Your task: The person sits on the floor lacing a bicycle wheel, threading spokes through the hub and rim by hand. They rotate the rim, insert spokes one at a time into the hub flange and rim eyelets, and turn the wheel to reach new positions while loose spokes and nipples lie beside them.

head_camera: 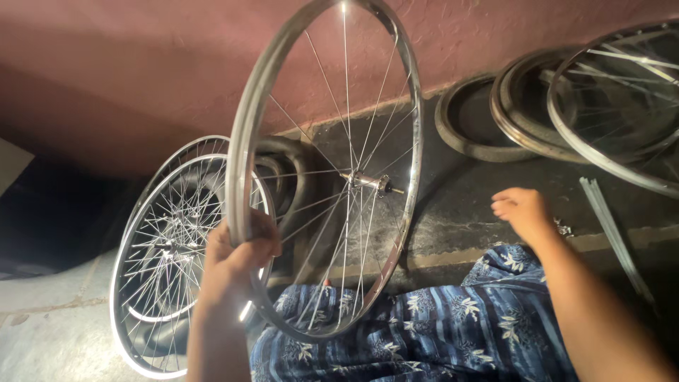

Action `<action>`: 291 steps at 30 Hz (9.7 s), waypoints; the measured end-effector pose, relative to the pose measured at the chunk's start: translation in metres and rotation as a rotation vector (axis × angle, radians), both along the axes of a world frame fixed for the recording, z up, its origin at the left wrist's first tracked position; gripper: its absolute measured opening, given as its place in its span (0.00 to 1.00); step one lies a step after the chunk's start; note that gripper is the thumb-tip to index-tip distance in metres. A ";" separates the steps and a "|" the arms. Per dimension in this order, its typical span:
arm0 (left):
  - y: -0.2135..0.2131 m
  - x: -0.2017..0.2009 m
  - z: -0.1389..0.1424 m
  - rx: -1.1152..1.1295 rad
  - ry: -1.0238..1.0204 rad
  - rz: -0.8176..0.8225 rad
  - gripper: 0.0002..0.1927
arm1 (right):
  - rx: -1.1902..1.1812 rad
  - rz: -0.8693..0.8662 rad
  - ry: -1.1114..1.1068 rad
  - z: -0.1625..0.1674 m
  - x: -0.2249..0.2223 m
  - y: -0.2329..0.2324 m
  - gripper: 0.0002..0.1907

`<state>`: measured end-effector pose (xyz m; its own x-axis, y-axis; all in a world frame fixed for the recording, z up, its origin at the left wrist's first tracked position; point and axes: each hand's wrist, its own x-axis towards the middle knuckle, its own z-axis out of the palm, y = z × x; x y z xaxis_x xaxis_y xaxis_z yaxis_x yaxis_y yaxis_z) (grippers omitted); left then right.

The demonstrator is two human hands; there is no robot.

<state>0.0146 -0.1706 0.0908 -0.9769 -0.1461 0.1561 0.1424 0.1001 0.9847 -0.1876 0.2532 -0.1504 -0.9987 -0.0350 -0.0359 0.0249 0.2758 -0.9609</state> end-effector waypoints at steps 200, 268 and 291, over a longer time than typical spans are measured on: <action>0.127 0.035 -0.083 0.639 0.272 -0.426 0.14 | -0.279 0.241 0.626 0.047 0.289 -0.138 0.25; 0.036 0.092 -0.073 0.066 0.136 0.155 0.46 | 1.075 -0.584 0.136 -0.067 0.141 0.177 0.12; 0.003 0.063 -0.060 -0.214 0.101 0.299 0.51 | 0.087 -0.461 0.593 0.008 0.122 0.131 0.08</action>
